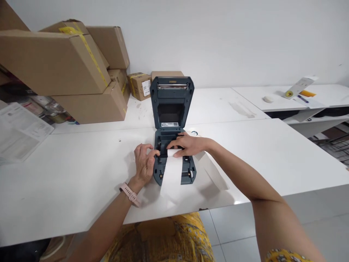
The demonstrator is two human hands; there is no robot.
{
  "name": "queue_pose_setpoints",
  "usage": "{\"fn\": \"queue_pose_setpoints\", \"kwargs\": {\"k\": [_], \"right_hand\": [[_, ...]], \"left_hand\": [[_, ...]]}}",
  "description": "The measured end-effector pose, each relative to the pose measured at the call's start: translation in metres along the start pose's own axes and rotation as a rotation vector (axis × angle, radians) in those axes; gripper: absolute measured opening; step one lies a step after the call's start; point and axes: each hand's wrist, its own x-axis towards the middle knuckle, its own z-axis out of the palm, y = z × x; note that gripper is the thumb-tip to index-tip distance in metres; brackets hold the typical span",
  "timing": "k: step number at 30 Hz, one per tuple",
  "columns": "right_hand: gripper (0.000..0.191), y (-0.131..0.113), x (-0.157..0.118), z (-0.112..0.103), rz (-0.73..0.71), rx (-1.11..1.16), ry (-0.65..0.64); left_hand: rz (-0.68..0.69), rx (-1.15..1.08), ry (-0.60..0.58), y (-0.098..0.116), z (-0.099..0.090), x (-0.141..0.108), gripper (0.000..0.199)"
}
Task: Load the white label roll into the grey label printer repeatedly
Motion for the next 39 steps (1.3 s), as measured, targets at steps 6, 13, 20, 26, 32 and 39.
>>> {"fn": "queue_pose_setpoints", "kwargs": {"k": [6, 13, 20, 26, 32, 39], "right_hand": [[0.068, 0.010, -0.047, -0.017, -0.142, 0.415, 0.299], [0.046, 0.070, -0.152, -0.001, -0.257, 0.603, 1.134], [0.048, 0.102, -0.145, 0.066, 0.222, 0.747, 0.776], [0.052, 0.111, -0.122, 0.079, 0.270, 0.733, 0.652], [0.075, 0.107, -0.137, 0.058, 0.261, 0.728, 0.646], [0.089, 0.099, -0.080, 0.007, 0.343, 0.372, 0.475]], "left_hand": [[-0.032, -0.004, 0.025, 0.005, 0.001, -0.002, 0.056], [-0.076, -0.052, 0.029, 0.006, 0.002, -0.003, 0.051], [-0.048, -0.087, 0.062, 0.006, 0.003, -0.002, 0.048], [-0.044, -0.107, 0.058, 0.007, 0.002, 0.000, 0.044], [-0.034, -0.135, 0.019, 0.007, 0.003, 0.002, 0.042], [-0.032, -0.135, 0.012, 0.005, 0.004, 0.002, 0.042]]}}
